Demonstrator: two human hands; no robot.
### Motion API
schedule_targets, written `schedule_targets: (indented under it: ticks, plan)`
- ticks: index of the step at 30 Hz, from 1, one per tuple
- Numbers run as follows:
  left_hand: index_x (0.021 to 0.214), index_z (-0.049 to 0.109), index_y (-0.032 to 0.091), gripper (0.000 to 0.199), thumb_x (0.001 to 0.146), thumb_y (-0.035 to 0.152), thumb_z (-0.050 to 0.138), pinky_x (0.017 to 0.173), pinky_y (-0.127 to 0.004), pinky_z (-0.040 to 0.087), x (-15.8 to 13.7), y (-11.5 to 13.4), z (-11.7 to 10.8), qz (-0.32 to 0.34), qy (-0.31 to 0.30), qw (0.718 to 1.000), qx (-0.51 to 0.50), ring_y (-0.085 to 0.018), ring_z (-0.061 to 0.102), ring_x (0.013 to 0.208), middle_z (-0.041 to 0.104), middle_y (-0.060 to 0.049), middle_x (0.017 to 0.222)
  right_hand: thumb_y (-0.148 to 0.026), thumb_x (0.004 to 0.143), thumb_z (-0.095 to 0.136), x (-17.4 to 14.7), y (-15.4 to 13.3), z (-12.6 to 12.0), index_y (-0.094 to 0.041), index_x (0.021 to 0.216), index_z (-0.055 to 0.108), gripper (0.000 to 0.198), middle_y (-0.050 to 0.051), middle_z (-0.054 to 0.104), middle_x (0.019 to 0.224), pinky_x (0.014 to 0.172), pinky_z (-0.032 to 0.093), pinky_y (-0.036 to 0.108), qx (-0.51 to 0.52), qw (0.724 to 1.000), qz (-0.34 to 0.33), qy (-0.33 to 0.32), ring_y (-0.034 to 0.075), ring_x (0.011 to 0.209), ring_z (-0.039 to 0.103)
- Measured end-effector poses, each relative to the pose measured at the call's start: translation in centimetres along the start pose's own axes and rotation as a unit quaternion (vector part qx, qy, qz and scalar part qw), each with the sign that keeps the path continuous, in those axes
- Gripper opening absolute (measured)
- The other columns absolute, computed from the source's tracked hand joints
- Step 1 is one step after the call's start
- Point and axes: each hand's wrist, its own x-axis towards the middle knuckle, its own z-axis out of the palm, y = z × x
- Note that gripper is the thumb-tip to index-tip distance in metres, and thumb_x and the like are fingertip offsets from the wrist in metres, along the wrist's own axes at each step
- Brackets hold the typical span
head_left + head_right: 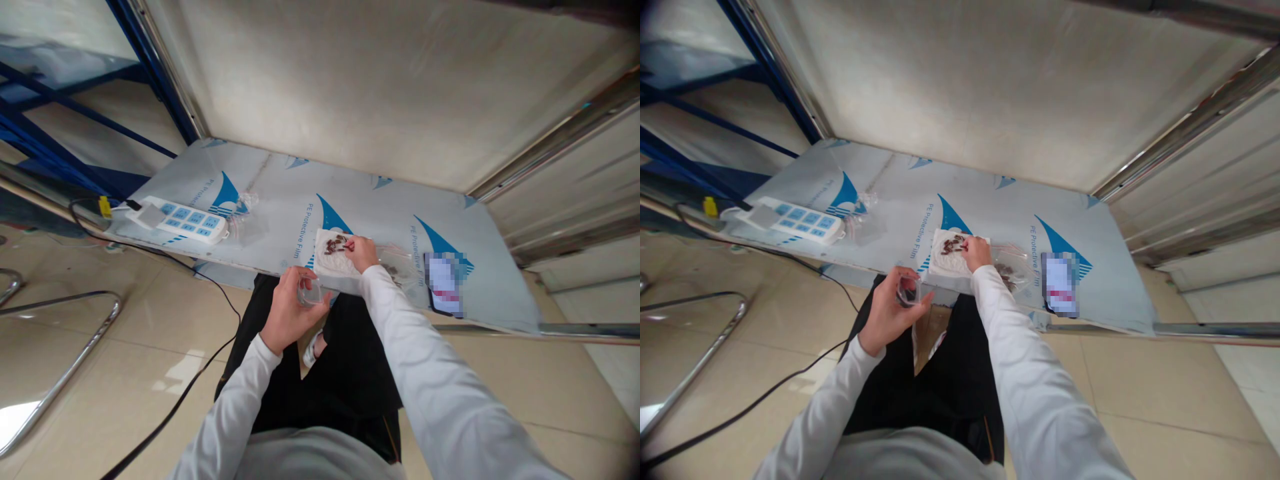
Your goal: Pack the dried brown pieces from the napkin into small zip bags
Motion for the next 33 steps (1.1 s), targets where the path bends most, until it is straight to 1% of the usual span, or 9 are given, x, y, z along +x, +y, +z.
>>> schedule_targets:
  ticks: [5,9,11,14,20,24,27,30,33]
  plan:
    - [0.094,0.050,0.019,0.031,0.072,0.030,0.069,0.069,-0.028,0.046,0.2,0.0,0.1,0.000,-0.003,1.000,-0.013,-0.015,0.057,0.074,0.055,0.001,0.078,-0.015,0.077,0.061,-3.4,-3.0,-3.4,-0.011,0.090,0.066,0.015,0.009,0.072,0.086,0.076,0.053,0.027,0.121,0.992,-0.006,0.046,0.015,0.077,0.067]
    - [0.094,0.049,0.020,0.033,0.070,0.030,0.070,0.071,-0.029,0.047,0.5,0.6,0.6,0.000,-0.010,0.999,-0.034,-0.016,0.058,0.075,0.057,0.000,0.080,-0.025,0.076,0.068,-9.9,-7.8,-7.4,-0.016,0.088,0.065,0.015,0.005,0.071,0.084,0.072,0.056,0.028,0.377,0.923,-0.066,0.032,0.015,0.074,0.067]
    - [0.094,0.049,0.021,0.034,0.068,0.028,0.070,0.071,-0.030,0.047,0.7,1.2,1.0,0.004,-0.018,0.998,-0.053,-0.017,0.059,0.076,0.059,-0.001,0.083,-0.023,0.077,0.068,-12.5,-9.8,-8.6,-0.018,0.087,0.064,0.011,0.003,0.070,0.084,0.071,0.056,0.026,0.400,0.912,-0.092,0.003,0.014,0.074,0.067]
    - [0.092,0.048,0.021,0.032,0.068,0.026,0.069,0.070,-0.030,0.047,0.9,2.0,1.3,0.008,-0.029,0.996,-0.080,-0.018,0.059,0.076,0.061,-0.002,0.084,-0.016,0.079,0.064,-14.2,-11.0,-9.0,-0.020,0.086,0.064,0.008,0.001,0.070,0.083,0.068,0.056,0.025,0.345,0.932,-0.116,-0.005,0.013,0.071,0.067]
    - [0.090,0.048,0.021,0.030,0.067,0.025,0.067,0.068,-0.030,0.046,0.7,2.6,1.2,0.015,-0.025,0.996,-0.083,-0.018,0.058,0.074,0.060,-0.002,0.083,-0.012,0.079,0.063,-14.2,-10.7,-9.5,-0.021,0.087,0.066,0.012,0.001,0.070,0.085,0.075,0.051,0.030,0.116,0.979,-0.165,0.020,0.017,0.078,0.065]
    - [0.090,0.048,0.021,0.030,0.067,0.023,0.066,0.069,-0.030,0.046,0.4,2.6,1.2,0.016,-0.029,0.996,-0.083,-0.017,0.058,0.074,0.059,-0.003,0.083,-0.017,0.082,0.063,-14.6,-11.0,-10.7,-0.021,0.080,0.068,0.007,0.004,0.069,0.080,0.073,0.049,0.033,0.024,0.979,-0.198,-0.051,0.021,0.081,0.064]
    - [0.090,0.048,0.021,0.030,0.068,0.025,0.067,0.070,-0.030,0.046,0.3,2.3,1.2,0.021,-0.025,0.997,-0.073,-0.017,0.058,0.076,0.059,-0.002,0.084,-0.023,0.088,0.058,-13.8,-10.4,-11.1,-0.022,0.084,0.071,0.014,0.004,0.069,0.085,0.077,0.049,0.032,0.067,0.967,-0.230,-0.084,0.019,0.084,0.064]
    - [0.092,0.048,0.021,0.032,0.069,0.030,0.069,0.069,-0.028,0.045,0.2,1.9,1.1,0.006,-0.006,0.999,-0.044,-0.016,0.057,0.074,0.057,0.000,0.081,-0.021,0.089,0.056,-10.5,-7.8,-9.3,-0.021,0.095,0.071,0.017,0.004,0.070,0.095,0.072,0.050,0.027,0.144,0.968,-0.203,-0.032,0.015,0.080,0.064]
    - [0.093,0.049,0.021,0.033,0.070,0.032,0.070,0.068,-0.027,0.045,0.1,1.6,0.8,-0.003,0.002,0.999,-0.034,-0.016,0.057,0.073,0.056,0.000,0.079,-0.012,0.081,0.059,-5.9,-4.1,-5.4,-0.015,0.095,0.071,0.018,0.007,0.069,0.095,0.069,0.050,0.028,0.090,0.988,-0.122,0.021,0.014,0.070,0.062]
